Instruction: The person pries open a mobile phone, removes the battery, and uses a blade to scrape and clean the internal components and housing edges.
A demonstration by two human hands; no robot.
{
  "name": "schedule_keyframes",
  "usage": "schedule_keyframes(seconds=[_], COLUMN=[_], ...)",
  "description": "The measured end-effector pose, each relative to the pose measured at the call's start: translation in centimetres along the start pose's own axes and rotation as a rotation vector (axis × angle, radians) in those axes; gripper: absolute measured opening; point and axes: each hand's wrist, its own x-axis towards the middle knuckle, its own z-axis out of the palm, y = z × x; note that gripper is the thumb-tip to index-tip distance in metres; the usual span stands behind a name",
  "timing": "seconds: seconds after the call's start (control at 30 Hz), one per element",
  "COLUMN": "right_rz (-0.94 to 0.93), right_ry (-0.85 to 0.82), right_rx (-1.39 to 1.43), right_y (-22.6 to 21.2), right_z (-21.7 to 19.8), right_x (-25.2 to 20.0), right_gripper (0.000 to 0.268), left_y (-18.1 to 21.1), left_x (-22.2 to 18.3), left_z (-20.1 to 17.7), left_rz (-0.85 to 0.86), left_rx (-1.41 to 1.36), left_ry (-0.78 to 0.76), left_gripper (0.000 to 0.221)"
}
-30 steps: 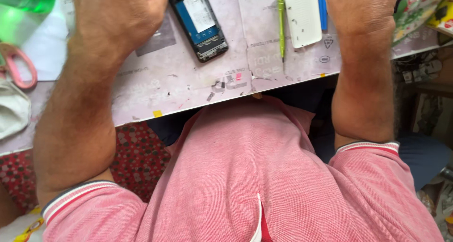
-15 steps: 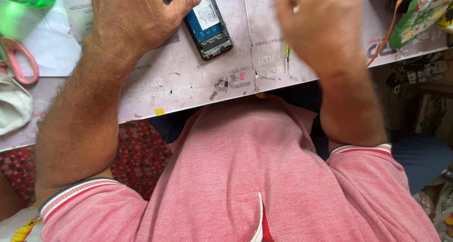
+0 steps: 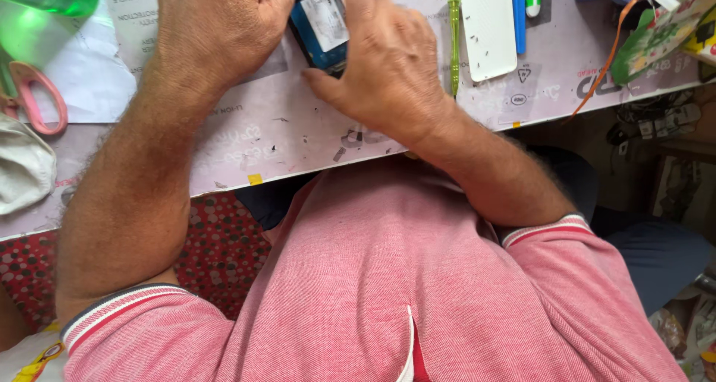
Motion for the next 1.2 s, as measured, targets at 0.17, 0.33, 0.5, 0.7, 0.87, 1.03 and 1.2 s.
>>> schedule_keyframes(seconds=[0.17,0.33,0.5,0.7,0.87,1.03,1.2], right_rz=[0.059,0.364,0.082,0.005,0.254,0.146,0.197], right_ry=[-0.078,-0.203,-0.152,-0.081,-0.222,-0.14,-0.122], right_rx=[0.077,0.775,0.532,0.628,0.73,0.634,0.583], right_y=[1.8,2.0,1.4,1.6,2.4,2.6,2.8], right_z=[-0.5,-2.0,-2.7,-1.5,-1.3,-0.8,-0.4], right_x=[-0.2,0.3,0.0,-0.1,0.1,-0.1,-0.4], right_gripper=[0.056,0.043,0.093,0.078,0.081,0.084,0.086], left_y=[0.8,1.2,1.5,0.7,0.5,0.4,0.0], left_x=[0.6,1.4,0.7,0.7,0.9,0.7,0.6], left_z=[-1.3,-1.6,-1.0,-1.0,-1.2,-0.9,-0.5], left_rz=[0.0,-0.249,-0.223,-0.145,-0.165,-0.152,-0.117], left_rx=[-0.124,-0.529,-0.87,-1.244,-1.207,-1.155,-1.104], left_ry=[-0.023,-0.153,-0.057,-0.069,-0.084,-0.052,-0.031], left_gripper=[0.025,0.024,0.018,0.018,0.024,0.031,0.035])
